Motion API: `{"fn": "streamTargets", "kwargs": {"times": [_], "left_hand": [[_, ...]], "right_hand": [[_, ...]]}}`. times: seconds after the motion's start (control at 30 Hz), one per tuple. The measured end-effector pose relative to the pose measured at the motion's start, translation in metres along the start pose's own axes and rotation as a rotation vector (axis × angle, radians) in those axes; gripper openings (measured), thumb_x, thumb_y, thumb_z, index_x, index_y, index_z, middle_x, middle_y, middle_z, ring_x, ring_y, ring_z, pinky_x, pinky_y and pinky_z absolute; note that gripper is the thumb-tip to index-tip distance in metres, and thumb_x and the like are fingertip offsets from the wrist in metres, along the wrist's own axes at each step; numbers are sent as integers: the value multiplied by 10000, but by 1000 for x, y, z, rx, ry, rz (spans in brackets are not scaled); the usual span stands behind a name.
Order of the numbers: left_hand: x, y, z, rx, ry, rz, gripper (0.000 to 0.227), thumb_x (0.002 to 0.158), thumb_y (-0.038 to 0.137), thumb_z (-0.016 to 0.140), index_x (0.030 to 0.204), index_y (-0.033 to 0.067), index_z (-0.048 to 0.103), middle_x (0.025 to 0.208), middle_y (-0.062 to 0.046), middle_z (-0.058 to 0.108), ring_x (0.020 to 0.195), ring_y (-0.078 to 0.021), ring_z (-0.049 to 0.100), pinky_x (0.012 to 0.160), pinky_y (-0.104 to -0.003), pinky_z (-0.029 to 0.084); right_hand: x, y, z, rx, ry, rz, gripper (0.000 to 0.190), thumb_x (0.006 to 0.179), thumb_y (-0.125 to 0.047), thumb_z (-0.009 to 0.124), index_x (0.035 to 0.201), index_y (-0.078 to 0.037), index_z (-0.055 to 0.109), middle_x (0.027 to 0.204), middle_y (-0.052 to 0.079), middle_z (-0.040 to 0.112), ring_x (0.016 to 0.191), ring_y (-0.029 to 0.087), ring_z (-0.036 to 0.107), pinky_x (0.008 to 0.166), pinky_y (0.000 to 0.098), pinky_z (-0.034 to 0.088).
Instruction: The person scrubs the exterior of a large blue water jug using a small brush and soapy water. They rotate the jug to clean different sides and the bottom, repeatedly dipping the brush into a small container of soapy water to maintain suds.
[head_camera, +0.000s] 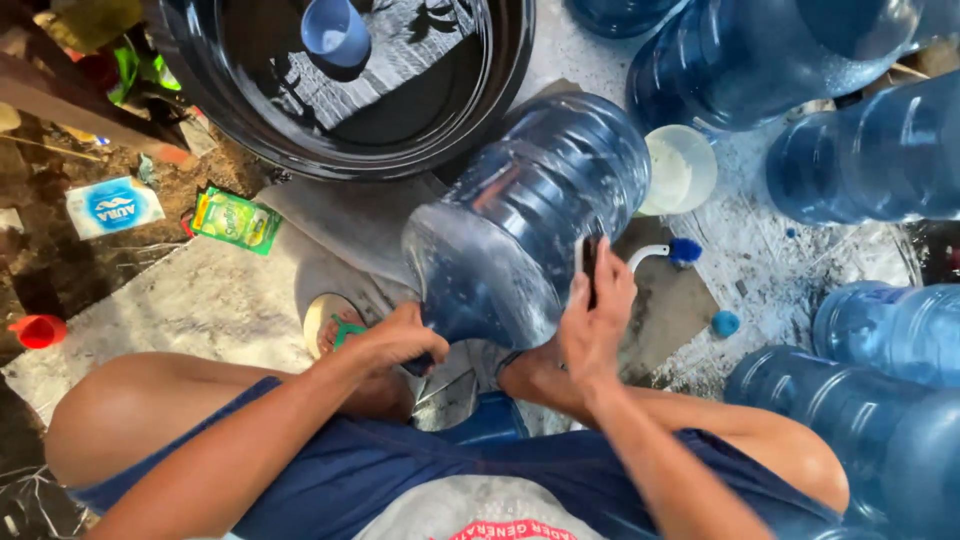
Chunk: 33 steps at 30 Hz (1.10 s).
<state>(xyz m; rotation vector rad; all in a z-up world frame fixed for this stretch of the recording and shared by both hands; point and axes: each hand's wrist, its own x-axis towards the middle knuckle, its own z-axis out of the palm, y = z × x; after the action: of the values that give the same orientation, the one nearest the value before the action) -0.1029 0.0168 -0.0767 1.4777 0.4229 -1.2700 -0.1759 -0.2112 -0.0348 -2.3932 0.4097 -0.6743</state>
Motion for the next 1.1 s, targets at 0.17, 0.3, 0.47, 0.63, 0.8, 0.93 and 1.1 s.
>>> {"fn": "streamTargets", "kwargs": {"times": [0.17, 0.3, 0.47, 0.63, 0.8, 0.93, 1.1], "left_hand": [[-22, 13, -4, 367, 75, 22, 422, 459, 15, 741, 841, -50, 575, 593, -183, 593, 545, -334, 647, 480, -431, 486], [-16, 2, -4, 582, 93, 34, 648, 514, 141, 769, 1100, 4, 529, 856, -192, 657, 874, -389, 674, 699, -497, 529], [-54, 27, 8, 603, 76, 81, 646, 603, 89, 664, 1186, -85, 447, 878, -264, 639, 872, -468, 646, 693, -572, 514], [-56, 24, 14, 798, 102, 189, 779, 668, 86, 587, 1353, -129, 285, 907, -326, 635, 897, -505, 631, 745, -638, 505], [-38, 2, 16, 793, 113, 183, 863, 679, 276, 702, 1330, -139, 314, 984, -345, 620, 961, -525, 602, 811, -690, 460], [-30, 2, 10, 776, 130, 173, 829, 674, 229, 681, 1338, -123, 332, 952, -296, 650, 941, -497, 618, 795, -673, 472], [-27, 2, 9, 702, 136, 59, 559, 590, 324, 720, 1009, 0, 540, 919, -216, 665, 937, -449, 639, 782, -565, 501]], "right_hand": [[-54, 47, 41, 94, 173, 561, 419, 910, -78, 515, 1327, -109, 518, 1175, 205, 546, 1081, 360, 527, 984, 408, 374], [-39, 11, 32, -10, 187, 773, 405, 893, -165, 568, 1298, -161, 553, 1124, 238, 583, 1074, 417, 544, 1013, 441, 371], [-54, -15, 31, -57, 196, 421, 477, 909, -73, 551, 1375, -148, 481, 1099, 168, 520, 1033, 378, 518, 987, 434, 361], [-61, -8, 28, -112, 265, 880, 430, 911, -242, 561, 1327, -136, 534, 1088, 176, 544, 1052, 330, 536, 1012, 386, 358], [-23, -47, 23, -261, 1, 109, 388, 922, -115, 503, 1305, -106, 566, 1062, 113, 484, 944, 333, 466, 912, 407, 354], [-57, -23, 12, -212, 41, 31, 413, 905, -103, 523, 1313, -148, 567, 1085, 103, 478, 968, 323, 463, 922, 395, 334], [-84, -18, 21, -136, 208, 206, 447, 906, -30, 489, 1340, -121, 544, 1166, 157, 505, 988, 331, 493, 916, 394, 366]]}}
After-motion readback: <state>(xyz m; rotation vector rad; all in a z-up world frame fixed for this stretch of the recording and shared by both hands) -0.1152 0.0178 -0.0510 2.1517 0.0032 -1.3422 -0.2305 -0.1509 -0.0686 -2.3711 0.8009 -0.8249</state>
